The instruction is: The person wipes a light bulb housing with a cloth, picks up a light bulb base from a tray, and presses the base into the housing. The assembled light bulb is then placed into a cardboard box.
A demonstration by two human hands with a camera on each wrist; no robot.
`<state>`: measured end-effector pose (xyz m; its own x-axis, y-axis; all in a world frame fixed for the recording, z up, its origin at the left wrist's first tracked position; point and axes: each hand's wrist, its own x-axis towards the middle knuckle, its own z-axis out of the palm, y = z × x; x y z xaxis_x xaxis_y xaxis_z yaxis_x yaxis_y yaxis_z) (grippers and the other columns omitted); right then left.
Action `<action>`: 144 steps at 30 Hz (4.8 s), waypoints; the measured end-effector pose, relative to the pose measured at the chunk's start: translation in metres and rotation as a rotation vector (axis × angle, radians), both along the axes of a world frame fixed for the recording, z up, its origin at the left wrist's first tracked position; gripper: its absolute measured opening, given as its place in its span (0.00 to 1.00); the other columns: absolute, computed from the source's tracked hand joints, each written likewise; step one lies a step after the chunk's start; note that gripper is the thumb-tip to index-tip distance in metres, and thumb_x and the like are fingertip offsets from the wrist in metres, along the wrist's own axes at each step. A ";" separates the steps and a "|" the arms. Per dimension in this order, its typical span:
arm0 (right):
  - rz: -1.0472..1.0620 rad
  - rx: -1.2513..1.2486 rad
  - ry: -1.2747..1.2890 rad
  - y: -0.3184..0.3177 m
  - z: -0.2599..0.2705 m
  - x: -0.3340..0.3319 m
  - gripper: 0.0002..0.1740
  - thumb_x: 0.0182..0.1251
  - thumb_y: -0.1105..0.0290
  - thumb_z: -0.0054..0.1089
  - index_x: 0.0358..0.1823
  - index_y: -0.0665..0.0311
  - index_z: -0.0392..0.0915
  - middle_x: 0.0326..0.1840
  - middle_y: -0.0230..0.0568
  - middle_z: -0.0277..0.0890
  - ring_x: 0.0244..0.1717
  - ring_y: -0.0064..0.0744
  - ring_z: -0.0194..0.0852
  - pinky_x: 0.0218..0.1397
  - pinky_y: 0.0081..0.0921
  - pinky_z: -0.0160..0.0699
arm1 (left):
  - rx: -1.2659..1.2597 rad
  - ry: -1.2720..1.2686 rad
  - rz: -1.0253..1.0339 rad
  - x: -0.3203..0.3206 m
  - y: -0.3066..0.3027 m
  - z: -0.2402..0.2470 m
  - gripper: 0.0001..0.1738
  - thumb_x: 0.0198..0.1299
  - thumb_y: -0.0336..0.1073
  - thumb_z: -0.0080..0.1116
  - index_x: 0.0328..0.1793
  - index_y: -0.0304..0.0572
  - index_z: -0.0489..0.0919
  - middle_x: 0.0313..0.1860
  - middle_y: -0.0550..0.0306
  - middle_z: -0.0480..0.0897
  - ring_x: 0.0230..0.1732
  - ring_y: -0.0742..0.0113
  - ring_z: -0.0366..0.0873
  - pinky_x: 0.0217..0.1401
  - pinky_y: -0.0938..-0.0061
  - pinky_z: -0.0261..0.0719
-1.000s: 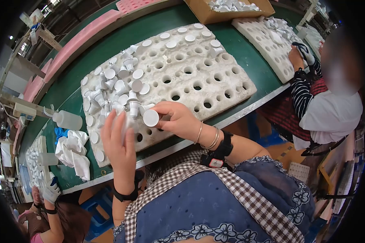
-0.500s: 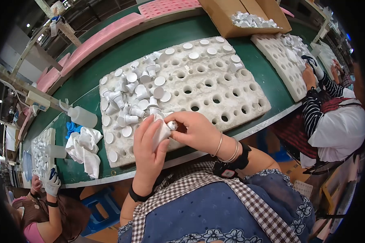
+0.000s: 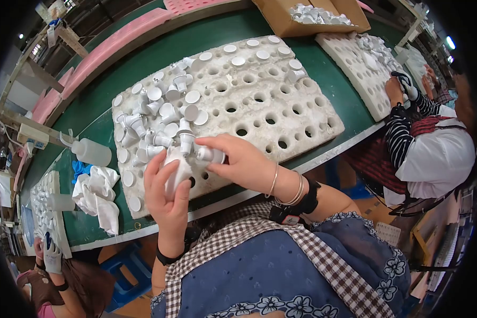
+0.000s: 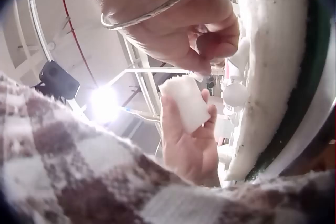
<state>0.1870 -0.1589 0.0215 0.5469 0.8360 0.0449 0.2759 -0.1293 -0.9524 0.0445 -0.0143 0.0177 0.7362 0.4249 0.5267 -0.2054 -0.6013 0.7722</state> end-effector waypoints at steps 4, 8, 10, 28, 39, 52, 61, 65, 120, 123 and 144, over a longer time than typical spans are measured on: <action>0.072 0.059 -0.220 0.002 0.001 -0.017 0.37 0.60 0.73 0.63 0.72 0.63 0.61 0.47 0.49 0.75 0.37 0.34 0.78 0.42 0.26 0.78 | 0.493 0.024 -0.001 0.011 -0.006 0.014 0.18 0.52 0.31 0.66 0.51 0.44 0.83 0.57 0.45 0.76 0.55 0.45 0.73 0.57 0.57 0.71; 0.127 -0.051 0.105 -0.005 0.030 -0.020 0.40 0.65 0.75 0.57 0.77 0.61 0.49 0.49 0.44 0.75 0.36 0.27 0.77 0.40 0.24 0.79 | 0.297 0.096 0.143 0.008 0.018 0.005 0.16 0.56 0.31 0.63 0.51 0.42 0.83 0.60 0.44 0.75 0.56 0.45 0.72 0.58 0.58 0.71; 0.139 -0.051 0.203 -0.007 0.030 -0.019 0.39 0.68 0.76 0.54 0.78 0.60 0.47 0.52 0.41 0.74 0.35 0.23 0.77 0.41 0.21 0.80 | 0.182 0.021 0.147 0.004 0.014 0.005 0.16 0.56 0.31 0.63 0.51 0.41 0.83 0.60 0.44 0.75 0.56 0.45 0.72 0.58 0.58 0.71; 0.278 0.271 1.310 -0.001 0.013 -0.010 0.30 0.77 0.62 0.32 0.78 0.57 0.46 0.33 0.39 0.68 0.20 0.18 0.52 0.21 0.20 0.64 | 0.228 0.102 0.082 0.013 0.018 0.009 0.18 0.57 0.33 0.62 0.55 0.40 0.81 0.58 0.44 0.76 0.56 0.50 0.74 0.58 0.61 0.71; 0.101 0.184 0.047 0.010 0.005 -0.020 0.32 0.70 0.67 0.53 0.75 0.60 0.56 0.42 0.37 0.71 0.37 0.27 0.69 0.38 0.24 0.76 | -0.712 0.239 -0.089 0.007 0.006 0.019 0.19 0.54 0.28 0.69 0.52 0.36 0.80 0.40 0.63 0.82 0.43 0.76 0.77 0.46 0.79 0.75; 0.091 0.211 0.856 0.008 0.002 -0.015 0.25 0.76 0.63 0.44 0.71 0.63 0.61 0.36 0.35 0.72 0.25 0.18 0.65 0.30 0.19 0.75 | 0.563 0.030 0.010 0.014 0.005 0.022 0.16 0.61 0.34 0.59 0.55 0.45 0.82 0.61 0.47 0.74 0.58 0.46 0.70 0.59 0.57 0.69; 0.109 0.181 0.459 0.008 0.015 -0.020 0.31 0.73 0.63 0.47 0.74 0.64 0.56 0.46 0.39 0.73 0.34 0.25 0.67 0.41 0.21 0.72 | 0.534 0.056 0.041 0.010 0.010 0.023 0.16 0.57 0.34 0.61 0.53 0.49 0.83 0.59 0.48 0.76 0.54 0.48 0.73 0.59 0.60 0.69; 0.166 0.194 -0.196 0.004 0.015 -0.017 0.34 0.73 0.63 0.47 0.77 0.64 0.51 0.63 0.44 0.71 0.55 0.34 0.71 0.61 0.25 0.68 | 0.424 0.200 0.120 0.003 0.031 0.020 0.15 0.59 0.34 0.61 0.53 0.49 0.83 0.60 0.49 0.76 0.57 0.50 0.72 0.62 0.60 0.68; -0.668 -0.112 -0.403 -0.075 0.156 0.289 0.32 0.72 0.53 0.50 0.70 0.63 0.61 0.32 0.38 0.79 0.19 0.22 0.72 0.20 0.18 0.72 | -0.234 0.431 0.799 -0.122 0.140 -0.009 0.39 0.57 0.39 0.67 0.71 0.25 0.64 0.63 0.38 0.74 0.57 0.49 0.75 0.59 0.59 0.73; -0.793 0.133 -0.299 -0.070 0.166 0.310 0.37 0.71 0.55 0.52 0.75 0.64 0.51 0.38 0.41 0.80 0.20 0.22 0.74 0.22 0.19 0.75 | -0.299 0.356 0.799 -0.125 0.139 -0.004 0.39 0.57 0.38 0.67 0.71 0.27 0.64 0.64 0.38 0.73 0.59 0.48 0.74 0.62 0.61 0.71; -0.442 -0.631 -0.965 -0.026 0.033 0.232 0.15 0.57 0.61 0.58 0.42 0.60 0.84 0.40 0.48 0.82 0.45 0.49 0.81 0.50 0.43 0.78 | 0.115 0.339 -0.107 -0.069 0.026 0.021 0.36 0.53 0.22 0.62 0.70 0.34 0.66 0.55 0.44 0.77 0.54 0.59 0.75 0.58 0.67 0.74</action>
